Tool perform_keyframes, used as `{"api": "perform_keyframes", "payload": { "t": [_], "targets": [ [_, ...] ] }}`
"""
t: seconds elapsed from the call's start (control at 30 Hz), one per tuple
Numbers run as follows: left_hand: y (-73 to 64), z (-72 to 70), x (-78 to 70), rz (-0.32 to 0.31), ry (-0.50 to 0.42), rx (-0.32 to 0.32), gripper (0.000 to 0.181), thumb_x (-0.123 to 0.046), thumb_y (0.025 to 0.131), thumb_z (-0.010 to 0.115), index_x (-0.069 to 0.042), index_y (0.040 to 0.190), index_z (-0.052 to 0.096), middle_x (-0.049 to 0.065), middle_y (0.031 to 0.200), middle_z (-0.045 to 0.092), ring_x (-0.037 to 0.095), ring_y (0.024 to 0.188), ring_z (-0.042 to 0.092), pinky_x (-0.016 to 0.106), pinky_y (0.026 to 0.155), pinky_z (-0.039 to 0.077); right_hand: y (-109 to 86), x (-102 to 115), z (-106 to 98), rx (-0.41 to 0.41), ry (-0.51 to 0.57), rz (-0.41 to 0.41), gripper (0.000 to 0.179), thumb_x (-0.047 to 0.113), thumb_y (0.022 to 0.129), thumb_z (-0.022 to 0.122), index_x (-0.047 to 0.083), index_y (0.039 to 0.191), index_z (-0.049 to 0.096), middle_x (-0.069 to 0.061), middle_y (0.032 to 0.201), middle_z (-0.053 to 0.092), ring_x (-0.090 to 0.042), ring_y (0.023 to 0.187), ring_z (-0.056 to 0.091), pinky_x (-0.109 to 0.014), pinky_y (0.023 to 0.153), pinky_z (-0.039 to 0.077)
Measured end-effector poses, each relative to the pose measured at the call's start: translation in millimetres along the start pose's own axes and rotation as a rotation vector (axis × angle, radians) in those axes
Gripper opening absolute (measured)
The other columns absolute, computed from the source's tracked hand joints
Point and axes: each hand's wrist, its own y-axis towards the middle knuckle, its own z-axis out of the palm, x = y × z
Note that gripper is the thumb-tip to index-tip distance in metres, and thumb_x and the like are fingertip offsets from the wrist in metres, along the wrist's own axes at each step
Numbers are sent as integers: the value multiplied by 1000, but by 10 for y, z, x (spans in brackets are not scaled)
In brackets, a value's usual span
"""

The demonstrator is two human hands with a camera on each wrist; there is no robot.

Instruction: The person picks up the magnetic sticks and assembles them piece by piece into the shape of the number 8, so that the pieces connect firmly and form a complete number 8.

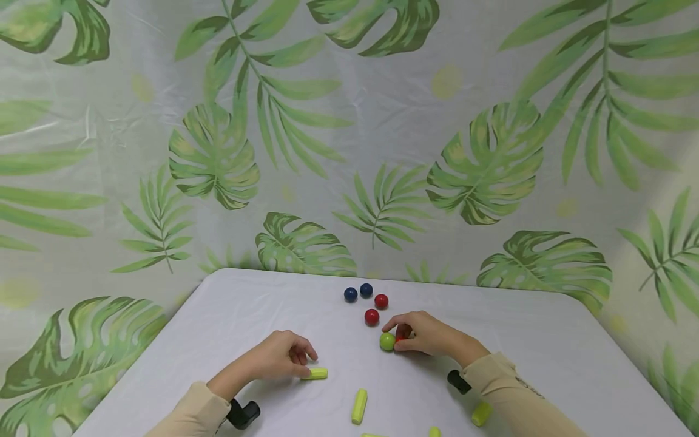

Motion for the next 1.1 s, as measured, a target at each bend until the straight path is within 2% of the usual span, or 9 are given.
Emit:
{"api": "perform_keyframes", "payload": {
  "t": [0.23,0.77,1.1],
  "targets": [
    [-22,17,-7,7,-9,-3,18,-10,84,90,-9,100,81,-4,81,70,8,74,60,21,68,49,6,-18,0,-3,-12,6,33,11,97,79,11,130,75,5,93,68,-7,82,57,-22,74,48],
    [-15,53,12,6,-39,8,16,-7,84,90,-11,97,82,-3,80,71,8,72,60,20,65,48,19,-44,-20,-10,-22,5,33,11,97,79,11,130,76,5,93,68,-7,82,56,-22,74,48],
    [-3,58,11,14,-7,-5,14,-8,83,90,-13,94,84,-5,76,69,7,70,58,20,65,45,30,-68,-31,-15,-29,14,32,12,97,80,14,129,77,5,92,68,-7,82,56,-23,74,48]
  ]
}}
